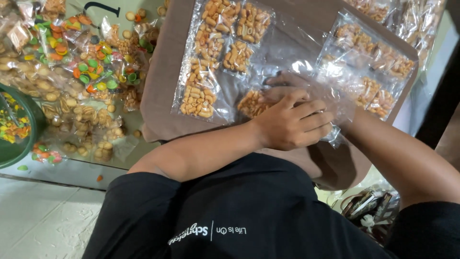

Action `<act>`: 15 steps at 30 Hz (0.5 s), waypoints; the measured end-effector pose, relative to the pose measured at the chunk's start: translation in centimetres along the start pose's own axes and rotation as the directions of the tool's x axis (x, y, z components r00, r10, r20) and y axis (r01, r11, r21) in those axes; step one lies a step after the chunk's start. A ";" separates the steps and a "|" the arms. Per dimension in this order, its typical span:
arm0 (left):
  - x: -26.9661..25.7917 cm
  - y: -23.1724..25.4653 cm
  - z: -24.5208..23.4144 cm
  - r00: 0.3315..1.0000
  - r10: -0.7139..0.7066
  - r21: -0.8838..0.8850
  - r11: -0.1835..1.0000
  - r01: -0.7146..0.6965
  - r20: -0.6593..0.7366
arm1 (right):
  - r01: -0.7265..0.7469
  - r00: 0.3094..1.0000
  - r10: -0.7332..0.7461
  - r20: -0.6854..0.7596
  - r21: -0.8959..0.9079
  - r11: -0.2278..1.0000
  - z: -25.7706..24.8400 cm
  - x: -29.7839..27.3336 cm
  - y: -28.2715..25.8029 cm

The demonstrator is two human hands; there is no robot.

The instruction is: The person is manually filling plastic packaging sleeves with small snack items by picking them up and placing them into individual compartments.

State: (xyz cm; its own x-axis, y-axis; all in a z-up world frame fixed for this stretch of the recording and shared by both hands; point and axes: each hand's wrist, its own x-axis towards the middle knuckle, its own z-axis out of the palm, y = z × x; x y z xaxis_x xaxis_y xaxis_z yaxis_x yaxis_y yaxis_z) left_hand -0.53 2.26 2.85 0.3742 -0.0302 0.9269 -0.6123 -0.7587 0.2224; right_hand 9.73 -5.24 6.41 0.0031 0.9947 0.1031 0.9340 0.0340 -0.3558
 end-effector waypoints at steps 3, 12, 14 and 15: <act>0.2 0.0 -0.1 1.000 0.011 -0.024 1.000 -0.012 -0.019 | 0.078 0.995 -0.082 -0.051 -0.070 0.994 1.5 0.4 0.8; 0.2 0.0 0.2 0.999 0.005 -0.022 1.000 -0.006 -0.041 | 0.192 0.933 -0.247 -0.262 -0.220 0.956 7.1 -1.8 4.7; -0.2 0.2 0.4 1.000 0.020 -0.029 0.999 -0.020 0.007 | 0.212 0.935 -0.264 -0.238 -0.222 0.952 7.0 -1.9 4.7; 0.0 0.1 0.1 1.000 0.018 -0.029 0.999 -0.018 0.006 | 0.212 0.935 -0.263 -0.236 -0.220 0.952 7.0 -1.9 4.6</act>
State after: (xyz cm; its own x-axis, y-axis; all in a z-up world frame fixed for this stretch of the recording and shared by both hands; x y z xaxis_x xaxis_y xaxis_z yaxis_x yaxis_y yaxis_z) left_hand -0.53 2.10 2.79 0.3677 -0.0479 0.9287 -0.6386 -0.7390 0.2147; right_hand 11.50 -6.31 -1.91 -0.1587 0.8983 0.4098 0.9685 0.2222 -0.1121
